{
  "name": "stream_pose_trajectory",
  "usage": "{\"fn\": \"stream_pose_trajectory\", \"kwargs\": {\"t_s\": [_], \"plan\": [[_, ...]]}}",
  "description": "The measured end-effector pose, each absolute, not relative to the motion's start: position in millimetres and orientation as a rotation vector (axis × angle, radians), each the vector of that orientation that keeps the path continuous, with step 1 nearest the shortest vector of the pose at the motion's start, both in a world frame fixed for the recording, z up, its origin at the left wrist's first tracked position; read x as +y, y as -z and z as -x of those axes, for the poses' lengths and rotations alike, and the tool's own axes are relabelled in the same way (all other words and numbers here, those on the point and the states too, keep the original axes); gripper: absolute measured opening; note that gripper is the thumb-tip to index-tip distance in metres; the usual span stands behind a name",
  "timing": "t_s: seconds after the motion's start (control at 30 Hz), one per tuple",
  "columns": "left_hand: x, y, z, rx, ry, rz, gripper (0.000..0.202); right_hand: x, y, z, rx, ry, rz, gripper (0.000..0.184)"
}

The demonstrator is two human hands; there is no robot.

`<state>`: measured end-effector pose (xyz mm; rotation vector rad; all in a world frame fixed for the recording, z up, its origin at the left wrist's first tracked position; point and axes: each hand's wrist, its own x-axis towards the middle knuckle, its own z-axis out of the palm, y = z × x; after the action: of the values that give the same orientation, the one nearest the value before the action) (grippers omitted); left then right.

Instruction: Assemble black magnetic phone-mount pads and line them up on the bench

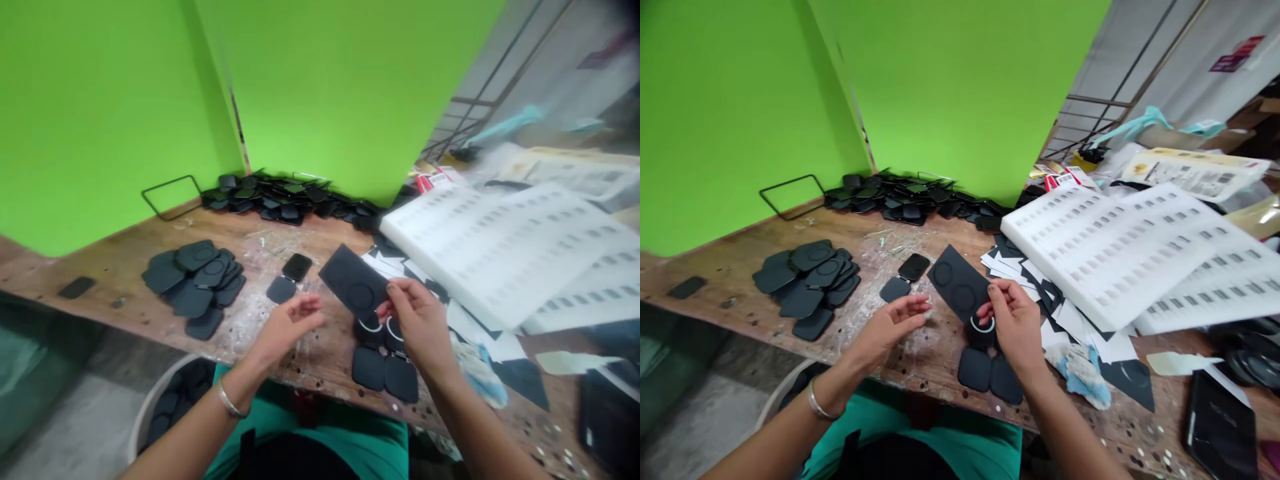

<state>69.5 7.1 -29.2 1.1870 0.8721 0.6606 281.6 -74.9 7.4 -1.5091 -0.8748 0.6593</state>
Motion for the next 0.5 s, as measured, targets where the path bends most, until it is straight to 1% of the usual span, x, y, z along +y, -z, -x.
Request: {"fn": "stream_pose_trajectory", "kwargs": {"t_s": [0.03, 0.1, 0.17, 0.2, 0.27, 0.37, 0.4, 0.43, 0.5], "plan": [[-0.8, 27.5, -70.6, 0.794, -0.65, -1.007, 0.048, -75.1, -2.9, -272.9, -0.804, -0.802, 1.437, 0.037], [-11.4, 25.9, -71.1, 0.683, -0.659, -0.754, 0.044, -75.0, 8.9, -255.1, -0.731, -1.002, 1.348, 0.042], [-15.7, 26.4, -68.4, 0.658, -0.694, -0.615, 0.036, -76.0, 21.4, -238.5, -0.772, -1.099, 1.351, 0.042], [-16.3, 27.2, -66.0, 0.677, -0.711, -0.572, 0.035, -77.0, 26.8, -231.5, -0.84, -1.075, 1.382, 0.04], [-16.3, 29.0, -59.8, 0.737, -0.734, -0.522, 0.035, -78.7, 34.1, -221.1, -1.066, -0.849, 1.464, 0.041], [-16.2, 31.3, -49.8, 0.774, -0.714, -0.552, 0.035, -77.8, 35.3, -216.3, -1.516, -0.33, 1.482, 0.045], [-16.4, 31.9, -46.8, 0.764, -0.7, -0.575, 0.036, -76.2, 33.8, -217.0, -1.649, -0.211, 1.466, 0.044], [-16.5, 32.5, -44.0, 0.747, -0.682, -0.596, 0.037, -74.1, 31.8, -218.5, -1.756, -0.136, 1.45, 0.041], [-16.8, 34.2, -39.4, 0.717, -0.643, -0.619, 0.037, -69.5, 27.6, -222.1, -1.881, -0.09, 1.425, 0.033]]}}
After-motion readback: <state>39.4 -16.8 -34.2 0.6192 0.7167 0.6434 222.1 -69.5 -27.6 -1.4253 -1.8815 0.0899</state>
